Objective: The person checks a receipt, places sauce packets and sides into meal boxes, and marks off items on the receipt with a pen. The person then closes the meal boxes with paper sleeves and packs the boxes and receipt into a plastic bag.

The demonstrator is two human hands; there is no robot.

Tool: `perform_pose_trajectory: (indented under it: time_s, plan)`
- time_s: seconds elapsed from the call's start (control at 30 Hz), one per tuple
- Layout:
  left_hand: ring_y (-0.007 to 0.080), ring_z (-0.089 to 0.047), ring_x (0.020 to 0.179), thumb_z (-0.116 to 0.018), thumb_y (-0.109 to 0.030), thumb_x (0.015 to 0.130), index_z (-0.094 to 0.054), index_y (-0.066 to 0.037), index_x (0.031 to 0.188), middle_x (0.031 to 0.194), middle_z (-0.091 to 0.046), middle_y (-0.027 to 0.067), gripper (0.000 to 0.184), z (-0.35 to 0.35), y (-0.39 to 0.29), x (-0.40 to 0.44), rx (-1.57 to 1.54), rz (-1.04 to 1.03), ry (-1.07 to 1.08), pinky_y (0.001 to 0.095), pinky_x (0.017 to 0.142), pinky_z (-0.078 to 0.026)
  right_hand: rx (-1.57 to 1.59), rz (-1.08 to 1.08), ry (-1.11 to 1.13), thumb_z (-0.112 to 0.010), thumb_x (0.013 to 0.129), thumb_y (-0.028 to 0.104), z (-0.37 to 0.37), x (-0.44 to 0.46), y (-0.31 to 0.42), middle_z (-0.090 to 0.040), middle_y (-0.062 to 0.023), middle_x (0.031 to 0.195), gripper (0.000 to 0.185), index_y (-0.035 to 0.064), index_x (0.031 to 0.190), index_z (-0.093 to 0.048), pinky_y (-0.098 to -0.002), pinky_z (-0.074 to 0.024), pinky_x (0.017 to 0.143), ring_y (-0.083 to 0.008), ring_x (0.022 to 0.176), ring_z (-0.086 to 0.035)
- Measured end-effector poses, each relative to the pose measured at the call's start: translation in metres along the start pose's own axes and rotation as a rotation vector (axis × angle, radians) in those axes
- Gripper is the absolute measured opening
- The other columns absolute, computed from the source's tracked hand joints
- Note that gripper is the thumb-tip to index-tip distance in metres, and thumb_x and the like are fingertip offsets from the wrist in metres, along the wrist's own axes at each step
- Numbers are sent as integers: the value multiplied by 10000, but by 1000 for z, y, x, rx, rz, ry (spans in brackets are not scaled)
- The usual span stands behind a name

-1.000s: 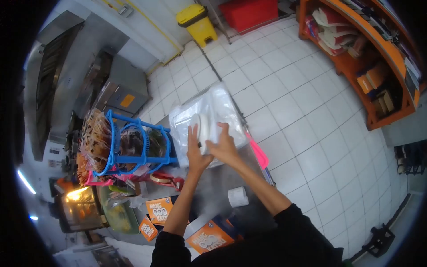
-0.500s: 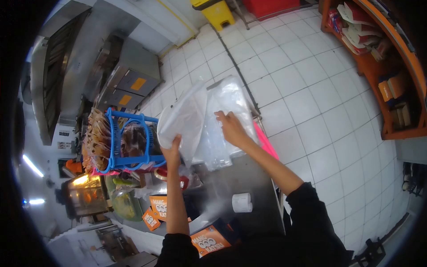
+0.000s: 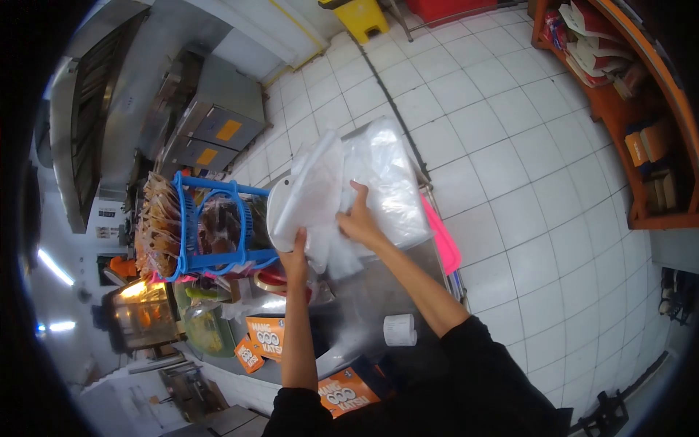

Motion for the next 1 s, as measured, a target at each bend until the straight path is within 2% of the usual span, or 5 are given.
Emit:
perform_pose_trajectory:
  time_s: [0.13, 0.33, 0.43, 0.53, 1.0]
  plan:
    - [226, -455, 1275, -800, -72, 776, -299, -3, 1491, 1414, -443, 149, 876, 10, 18, 6, 110, -156, 121, 357, 1069, -372, 483, -82, 151, -514, 884, 60, -34, -16, 55, -550, -195, 953, 846, 294, 1490, 28, -395, -578, 536, -283, 607, -642]
    - [247, -431, 1314, -804, -32, 721, -267, -22, 1507, 1410, -442, 150, 952, -22, -3, -28, 59, -300, 210, 381, 1089, -367, 277, -134, 150, -543, 899, 94, -20, 16, 27, -527, -199, 939, 831, 258, 1484, 24, -369, -555, 521, -276, 592, -638]
    - [252, -424, 1339, -756, -10, 731, -310, -17, 1496, 1417, -461, 165, 885, -42, -14, -41, 233, -342, 130, 395, 1092, -373, -194, 19, 140, -565, 900, 117, 11, 20, 28, -543, -235, 956, 774, 107, 1481, -54, -369, -537, 515, -293, 583, -628]
    - [255, -418, 1359, -681, 39, 732, -356, -11, 1480, 1435, -468, 171, 817, -46, -11, -34, 393, -559, 176, 390, 1106, -361, -925, 370, -288, -644, 836, 92, 34, 6, 14, -530, -343, 1049, 728, -23, 1427, -236, -550, -503, 802, -526, 900, -600]
    - [274, -455, 1318, -817, -46, 678, -326, -19, 1484, 1436, -442, 157, 944, -26, -24, -23, 116, -387, 353, 376, 1113, -344, 15, 206, -106, -690, 846, 137, -17, 5, -18, -658, -254, 1114, 840, 50, 1417, -80, -421, -600, 755, -345, 967, -700]
Point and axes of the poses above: each hand's wrist, its own x-axis towards the middle knuckle, its own z-axis out of the back of the hand, y = z × x, the point moved 2 cm from there along x, towards the middle knuckle
